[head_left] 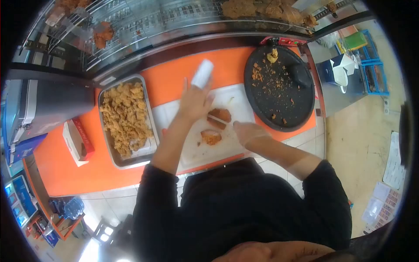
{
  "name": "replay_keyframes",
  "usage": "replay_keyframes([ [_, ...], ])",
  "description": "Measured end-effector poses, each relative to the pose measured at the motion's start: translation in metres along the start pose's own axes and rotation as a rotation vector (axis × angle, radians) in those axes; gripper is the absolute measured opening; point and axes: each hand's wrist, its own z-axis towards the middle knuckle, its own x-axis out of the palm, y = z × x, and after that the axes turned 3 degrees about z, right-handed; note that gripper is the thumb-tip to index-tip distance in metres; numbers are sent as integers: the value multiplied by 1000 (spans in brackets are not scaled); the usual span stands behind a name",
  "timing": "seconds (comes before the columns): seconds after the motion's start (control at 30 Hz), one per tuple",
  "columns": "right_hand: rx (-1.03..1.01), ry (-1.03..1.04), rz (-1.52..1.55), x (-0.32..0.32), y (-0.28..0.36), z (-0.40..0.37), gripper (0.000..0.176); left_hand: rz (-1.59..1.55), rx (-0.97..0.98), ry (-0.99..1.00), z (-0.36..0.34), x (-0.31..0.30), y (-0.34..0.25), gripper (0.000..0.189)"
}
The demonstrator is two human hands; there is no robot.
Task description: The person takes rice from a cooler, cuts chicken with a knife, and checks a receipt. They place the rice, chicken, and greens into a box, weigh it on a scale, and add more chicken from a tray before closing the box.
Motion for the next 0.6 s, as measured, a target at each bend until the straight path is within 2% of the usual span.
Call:
replay_keyframes([
  [0.03,1,-11,1,6,-2,11,26,46,9,117,5,15,7,61],
  [0.07,11,-74,113,22,-6,23,24,79,96,-156,6,27,11,60],
  [0.1,27,-133,233,37,-10,29,24,75,106,-142,9,23,8,60],
  [0.13,30,-130,241,44,-14,33,24,81,104,-38,13,18,6,60],
  [0.17,-16,-109,141,43,-19,35,23,93,91,53,16,10,4,60],
  [0.2,-63,-100,42,36,-22,37,23,107,92,39,16,2,0,60],
  [0.27,-68,-155,-17,7,-28,26,23,32,213,-394,33,-12,-5,60],
  [0.3,-50,-138,-51,2,-26,9,25,28,217,-386,42,-17,-6,60],
  [0.37,26,-70,37,-7,-21,3,25,-75,130,-171,48,-19,-12,59],
  [0.4,13,-69,-30,-7,-25,14,24,-28,45,106,50,-13,-12,57],
  [0.5,40,-112,-54,7,-31,40,23,-78,108,-39,47,16,1,55],
  [0.57,39,-164,57,26,-35,50,24,-48,159,-14,52,22,-2,55],
  [0.6,-30,-222,62,26,-36,50,25,-22,182,-9,56,20,-5,56],
])
